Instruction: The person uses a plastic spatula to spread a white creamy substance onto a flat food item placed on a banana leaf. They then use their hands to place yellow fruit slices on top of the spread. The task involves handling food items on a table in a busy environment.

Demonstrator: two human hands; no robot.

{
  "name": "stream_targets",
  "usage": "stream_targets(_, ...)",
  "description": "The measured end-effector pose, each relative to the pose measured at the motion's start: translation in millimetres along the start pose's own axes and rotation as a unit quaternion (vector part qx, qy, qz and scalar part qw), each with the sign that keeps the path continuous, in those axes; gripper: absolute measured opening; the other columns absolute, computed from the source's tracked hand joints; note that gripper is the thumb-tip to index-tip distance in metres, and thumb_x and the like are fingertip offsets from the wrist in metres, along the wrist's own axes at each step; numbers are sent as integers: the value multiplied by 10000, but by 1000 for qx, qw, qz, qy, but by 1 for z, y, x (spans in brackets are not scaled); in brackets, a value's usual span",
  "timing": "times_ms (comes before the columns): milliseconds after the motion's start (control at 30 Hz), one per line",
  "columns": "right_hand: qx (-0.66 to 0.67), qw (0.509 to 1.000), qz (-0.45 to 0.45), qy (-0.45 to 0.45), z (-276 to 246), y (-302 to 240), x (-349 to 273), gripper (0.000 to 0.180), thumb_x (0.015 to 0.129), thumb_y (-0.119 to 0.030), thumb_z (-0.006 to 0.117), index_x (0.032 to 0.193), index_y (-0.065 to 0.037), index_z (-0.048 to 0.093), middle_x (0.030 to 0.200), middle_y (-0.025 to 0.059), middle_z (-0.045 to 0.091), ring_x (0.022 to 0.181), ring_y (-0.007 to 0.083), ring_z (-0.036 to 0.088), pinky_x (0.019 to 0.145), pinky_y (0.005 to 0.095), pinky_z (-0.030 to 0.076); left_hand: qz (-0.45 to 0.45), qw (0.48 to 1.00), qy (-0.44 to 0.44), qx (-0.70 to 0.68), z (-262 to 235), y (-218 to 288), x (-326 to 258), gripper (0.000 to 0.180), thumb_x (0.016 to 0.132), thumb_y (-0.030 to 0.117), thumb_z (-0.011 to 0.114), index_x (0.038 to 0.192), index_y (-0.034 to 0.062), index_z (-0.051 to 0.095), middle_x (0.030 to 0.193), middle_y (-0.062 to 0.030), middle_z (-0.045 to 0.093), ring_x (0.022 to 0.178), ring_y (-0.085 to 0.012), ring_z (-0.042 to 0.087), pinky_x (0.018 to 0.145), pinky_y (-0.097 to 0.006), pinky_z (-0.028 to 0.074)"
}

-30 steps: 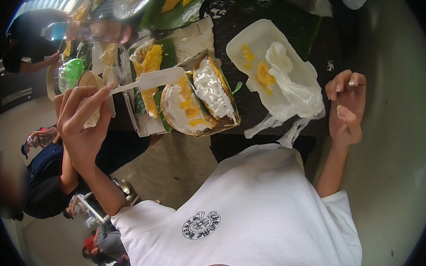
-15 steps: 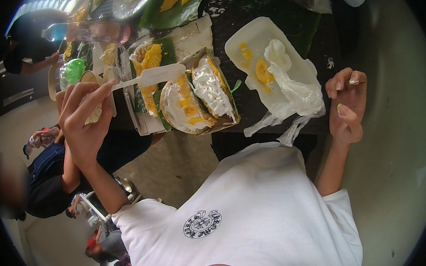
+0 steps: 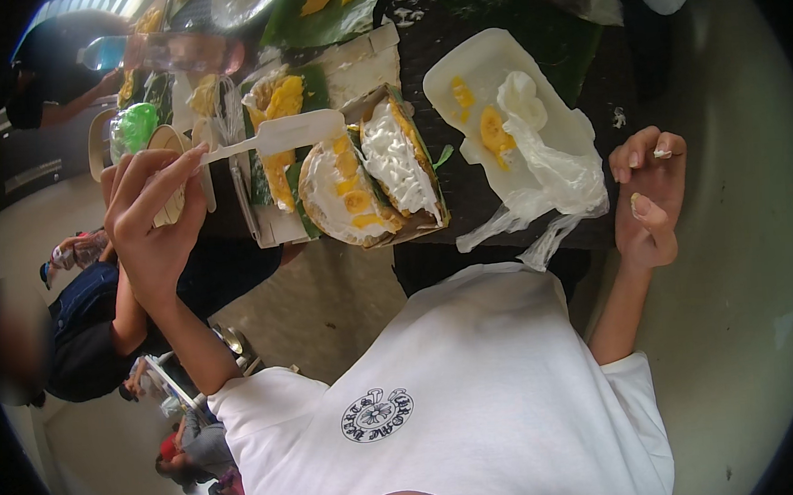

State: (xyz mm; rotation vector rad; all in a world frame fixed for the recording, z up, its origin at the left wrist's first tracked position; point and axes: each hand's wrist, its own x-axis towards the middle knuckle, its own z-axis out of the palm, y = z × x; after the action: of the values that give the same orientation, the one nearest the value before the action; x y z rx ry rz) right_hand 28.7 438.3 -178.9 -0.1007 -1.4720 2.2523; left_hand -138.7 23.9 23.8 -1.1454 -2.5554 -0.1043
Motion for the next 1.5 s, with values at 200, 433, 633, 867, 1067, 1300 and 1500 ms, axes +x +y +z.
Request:
stream_targets(200, 0, 1000, 1, -3, -1, 0, 0, 602, 657, -184, 627, 1216, -76, 431, 1021, 111, 421, 900, 205, 398, 852, 345, 348, -6, 1000, -11, -11, 1, 4, 2, 349, 719, -85, 806, 1032, 69, 821, 841, -61, 688, 778, -208, 623, 786, -320, 450)
stream_targets(433, 2, 1000, -1, -7, -3, 2, 0, 610, 658, -181, 626, 1227, -74, 433, 1025, 112, 421, 907, 206, 400, 859, 346, 348, -5, 1000, 0, -14, 7, -1, 1, 405, 693, -39, 814, 1047, 157, 837, 846, -12, 690, 811, -183, 631, 766, -328, 424)
stream_targets(633, 5, 1000, -2, -7, -2, 1, -1, 615, 661, -174, 624, 1238, -72, 436, 1028, 112, 425, 909, 208, 403, 862, 351, 349, 1, 1000, 3, -6, 10, -1, 1, 388, 700, -34, 812, 1039, 155, 835, 844, -14, 690, 813, -188, 636, 776, -334, 432)
stream_targets(867, 10, 1000, 0, -13, -3, 0, 0, 604, 665, -163, 626, 1233, -73, 441, 1027, 114, 428, 909, 208, 411, 858, 353, 356, -42, 998, 52, 0, -7, -11, -15, 352, 749, -38, 810, 1075, 94, 815, 918, -44, 729, 826, -205, 667, 812, -329, 466)
stream_targets(1067, 10, 1000, 4, -1, 9, 0, -2, 619, 651, -161, 645, 1231, -74, 446, 1030, 105, 437, 893, 204, 428, 857, 338, 376, -269, 940, 169, -127, 22, -31, -33, 325, 904, 120, 782, 1213, 27, 747, 996, -104, 765, 872, -151, 691, 774, -303, 534)
stream_targets(1300, 14, 999, -21, -35, 4, 4, -4, 587, 695, -137, 620, 1261, -79, 474, 1066, 108, 467, 883, 200, 468, 868, 333, 390, -270, 846, 105, -448, 73, -46, 23, 534, 959, 291, 753, 1399, 14, 631, 1120, -155, 754, 977, -174, 706, 846, -292, 540)
stream_targets(1500, -28, 998, -45, -34, 7, 4, -7, 525, 748, -141, 627, 1250, -85, 485, 1042, 99, 485, 868, 195, 485, 843, 319, 413, -249, 850, 87, -455, 112, -25, 76, 781, 898, 395, 810, 1486, -17, 503, 1158, -188, 705, 1022, -220, 697, 847, -299, 545)
